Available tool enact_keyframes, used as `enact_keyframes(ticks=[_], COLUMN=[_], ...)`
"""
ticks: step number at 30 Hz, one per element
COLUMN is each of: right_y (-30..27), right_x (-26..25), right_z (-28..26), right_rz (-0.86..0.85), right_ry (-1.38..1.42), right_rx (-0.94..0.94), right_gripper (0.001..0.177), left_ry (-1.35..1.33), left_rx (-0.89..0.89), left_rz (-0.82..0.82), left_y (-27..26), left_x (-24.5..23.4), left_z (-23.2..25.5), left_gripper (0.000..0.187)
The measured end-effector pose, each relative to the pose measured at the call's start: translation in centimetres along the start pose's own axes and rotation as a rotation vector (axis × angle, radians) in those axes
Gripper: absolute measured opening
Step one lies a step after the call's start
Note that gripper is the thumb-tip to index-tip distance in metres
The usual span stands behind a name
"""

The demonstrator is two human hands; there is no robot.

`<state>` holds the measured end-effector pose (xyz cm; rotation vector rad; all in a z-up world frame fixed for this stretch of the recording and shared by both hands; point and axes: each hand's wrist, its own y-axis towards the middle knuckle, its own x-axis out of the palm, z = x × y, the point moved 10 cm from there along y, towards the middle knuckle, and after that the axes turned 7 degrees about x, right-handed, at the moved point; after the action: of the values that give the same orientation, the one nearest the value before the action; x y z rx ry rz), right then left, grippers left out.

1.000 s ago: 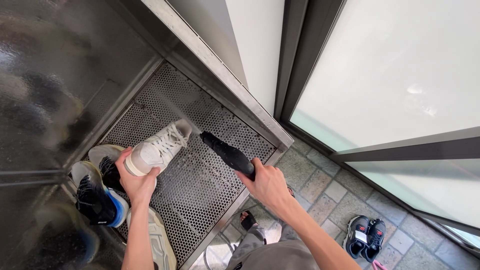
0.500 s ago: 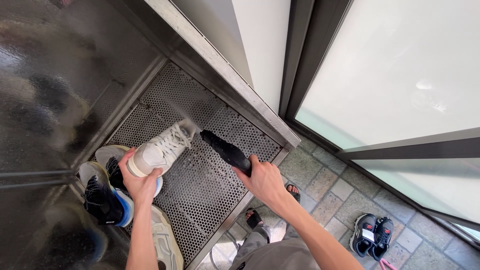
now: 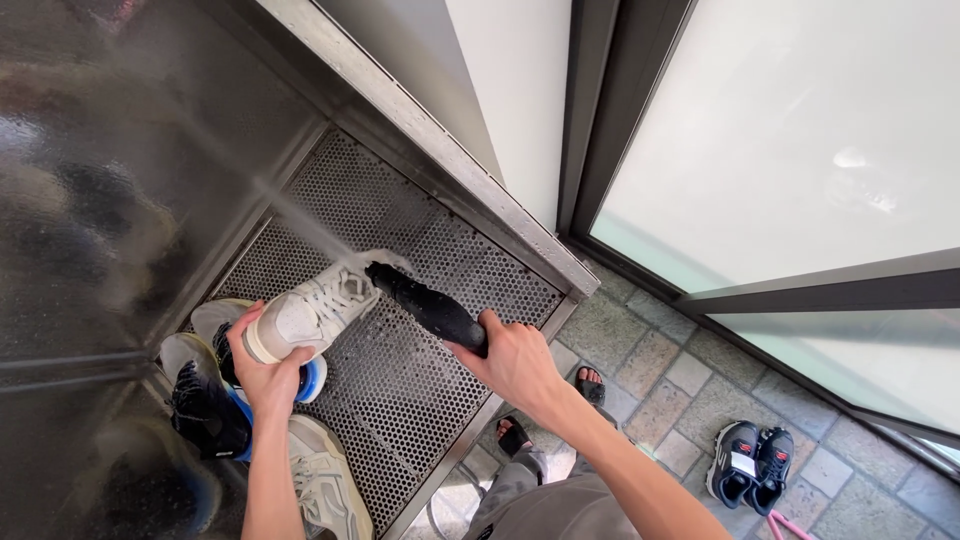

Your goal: Cleaning white sneakers using a high-pressure water nozzle inside a specialized cleaning booth.

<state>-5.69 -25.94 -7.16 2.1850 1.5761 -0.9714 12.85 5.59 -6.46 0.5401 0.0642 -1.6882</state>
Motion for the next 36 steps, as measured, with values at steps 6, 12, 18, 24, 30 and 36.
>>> enact_keyframes(ticks=[6,12,18,24,30,36], right_y=[-0.4,-1.8,-3.2,-7.3,-9.0,-9.2], right_x=[-0.8,-2.5,0.4,-1.0,-3.9,-3.7], right_z=[0.0,2.5,3.9,4.9,5.2,4.0], right_rz=[0.028,-0.08,-0.152,-0.069,-0.246,-0.073], right_ry=[0.019,0.187,0.051,-0.057,-0.246,-0.194], right_rx=[-0.022,0.096,0.012,-0.028,0.119,-0.041], right_gripper=[0.052,0.049,0.052,0.04,0.044,0.043], left_ry=[0.144,-0.223,-0.517,-0.404,-0.399,-0.379], left_rx=[0.021,-0.261,-0.38,-0.585,-0.562,-0.562], left_rz=[-0.043,0.155,0.06,0.087,0.096,0.103], left_y=[0.5,0.1,-2.7,-3.7,-3.3,-3.3], left_x=[1.3,-2.2,-0.1,-1.3,-1.1,-1.0], left_z=[2.4,-3.5,-11.7,-16.1,-14.8,-13.1], left_gripper=[0.086,0.092,0.099,0.103,0.1,0.098])
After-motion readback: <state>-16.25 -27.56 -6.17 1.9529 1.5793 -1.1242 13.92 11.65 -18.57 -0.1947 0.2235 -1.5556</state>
